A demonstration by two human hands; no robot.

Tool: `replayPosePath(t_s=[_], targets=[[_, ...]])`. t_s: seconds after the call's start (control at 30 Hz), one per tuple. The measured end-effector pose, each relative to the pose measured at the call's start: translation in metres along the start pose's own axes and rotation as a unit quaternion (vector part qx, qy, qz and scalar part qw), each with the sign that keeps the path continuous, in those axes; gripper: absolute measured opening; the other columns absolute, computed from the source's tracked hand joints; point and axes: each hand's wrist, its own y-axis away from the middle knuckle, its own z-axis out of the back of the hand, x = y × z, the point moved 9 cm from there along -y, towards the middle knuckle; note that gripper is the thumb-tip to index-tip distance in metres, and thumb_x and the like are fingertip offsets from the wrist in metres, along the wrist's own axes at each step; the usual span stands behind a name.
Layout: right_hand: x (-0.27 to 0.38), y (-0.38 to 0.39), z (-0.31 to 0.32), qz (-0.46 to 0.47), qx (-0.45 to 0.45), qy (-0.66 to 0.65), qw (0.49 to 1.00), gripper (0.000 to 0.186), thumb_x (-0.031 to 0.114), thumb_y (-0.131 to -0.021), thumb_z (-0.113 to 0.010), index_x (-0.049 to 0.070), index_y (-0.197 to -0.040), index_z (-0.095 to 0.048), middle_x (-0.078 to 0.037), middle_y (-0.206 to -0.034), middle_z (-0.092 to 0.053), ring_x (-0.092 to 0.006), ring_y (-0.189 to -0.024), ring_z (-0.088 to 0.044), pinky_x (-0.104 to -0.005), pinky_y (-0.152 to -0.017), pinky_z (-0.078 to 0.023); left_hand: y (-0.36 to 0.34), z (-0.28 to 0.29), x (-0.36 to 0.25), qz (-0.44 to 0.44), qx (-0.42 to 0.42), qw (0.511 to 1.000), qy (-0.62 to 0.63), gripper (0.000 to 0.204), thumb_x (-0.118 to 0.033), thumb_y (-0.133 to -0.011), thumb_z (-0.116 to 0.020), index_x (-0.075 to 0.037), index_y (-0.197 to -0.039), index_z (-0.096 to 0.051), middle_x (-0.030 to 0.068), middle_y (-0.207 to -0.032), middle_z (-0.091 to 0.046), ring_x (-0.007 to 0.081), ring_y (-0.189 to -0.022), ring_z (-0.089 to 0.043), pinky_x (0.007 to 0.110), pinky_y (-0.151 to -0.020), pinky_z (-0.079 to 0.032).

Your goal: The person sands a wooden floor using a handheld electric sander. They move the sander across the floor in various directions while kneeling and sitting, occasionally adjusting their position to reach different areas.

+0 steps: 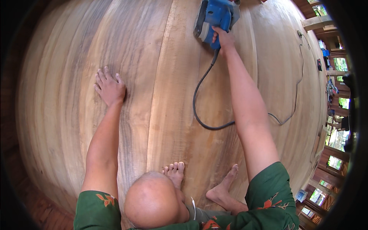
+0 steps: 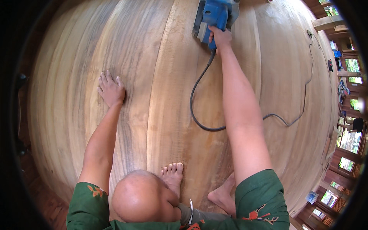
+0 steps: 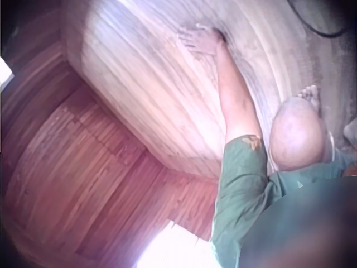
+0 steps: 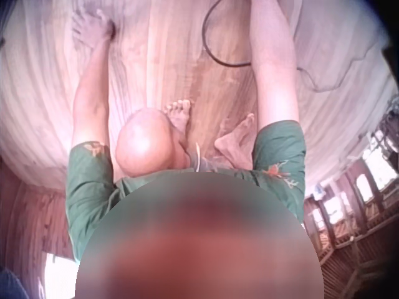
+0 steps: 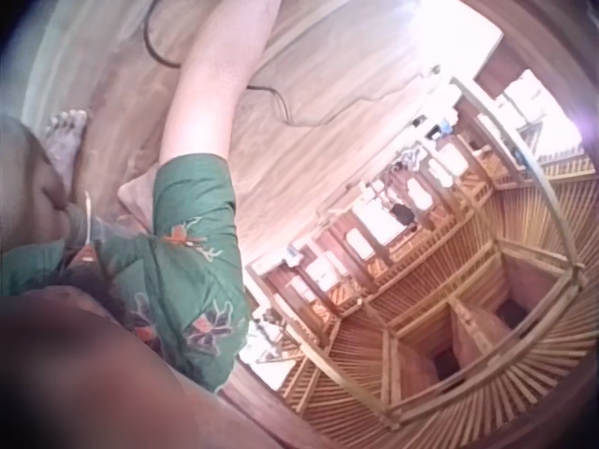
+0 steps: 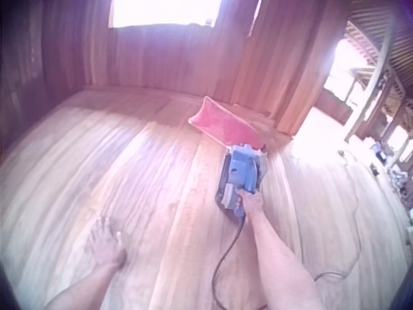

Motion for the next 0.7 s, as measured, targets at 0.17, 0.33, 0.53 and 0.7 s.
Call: replayPosePath(t_s=[0.17, 0.33, 0.53, 0.7], targets=[[-0.004, -0.002, -0.001, 0.004, -0.010, -0.016, 1.000, 0.020, 0.017, -0.088, -0.081, 0.007, -0.088, -0.063, -0.002, -0.071, -0.058, -0.0140, -0.060, -0.057, -0.0307, -0.056, -0.046, -0.001, -0.001, 0.001, 0.008, 0.008, 1.000, -0.001, 0.065, -0.042, -0.103, -0.048, -0.017, -0.162, -0.038, 0.0109, -0.171, -0.030, 0.0287, -0.160, -0.023, 0.056, -0.128, -0.018], [-0.006, 0.058, 0.018, 0.014, -0.007, 0.025, 1.000, 0.023, 0.021, -0.087, -0.082, 0.008, -0.083, -0.063, -0.003, -0.070, -0.061, -0.0141, -0.060, -0.057, -0.0307, -0.059, -0.045, -0.001, 0.000, -0.002, -0.003, -0.004, 1.000, -0.015, 0.064, -0.043, -0.103, -0.047, -0.018, -0.162, -0.039, 0.0109, -0.171, -0.031, 0.0289, -0.159, -0.024, 0.055, -0.128, -0.019], [-0.026, 0.172, 0.050, 0.032, -0.023, 0.038, 0.999, 0.021, 0.021, -0.088, -0.082, 0.007, -0.085, -0.066, -0.001, -0.064, -0.060, -0.0109, -0.055, -0.055, -0.0297, -0.053, -0.041, 0.000, -0.001, 0.000, -0.005, -0.008, 1.000, -0.009, 0.064, -0.044, -0.104, -0.047, -0.018, -0.162, -0.039, 0.0109, -0.170, -0.032, 0.0286, -0.159, -0.026, 0.055, -0.128, -0.019], [-0.056, 0.278, 0.064, -0.013, -0.037, 0.021, 0.999, 0.021, 0.017, -0.090, -0.082, 0.006, -0.088, -0.064, 0.000, -0.065, -0.060, -0.0093, -0.056, -0.055, -0.0275, -0.052, -0.040, 0.001, -0.002, 0.002, -0.013, -0.022, 1.000, -0.003, 0.064, -0.045, -0.104, -0.047, -0.018, -0.162, -0.040, 0.0109, -0.170, -0.033, 0.0290, -0.158, -0.026, 0.056, -0.128, -0.019]])
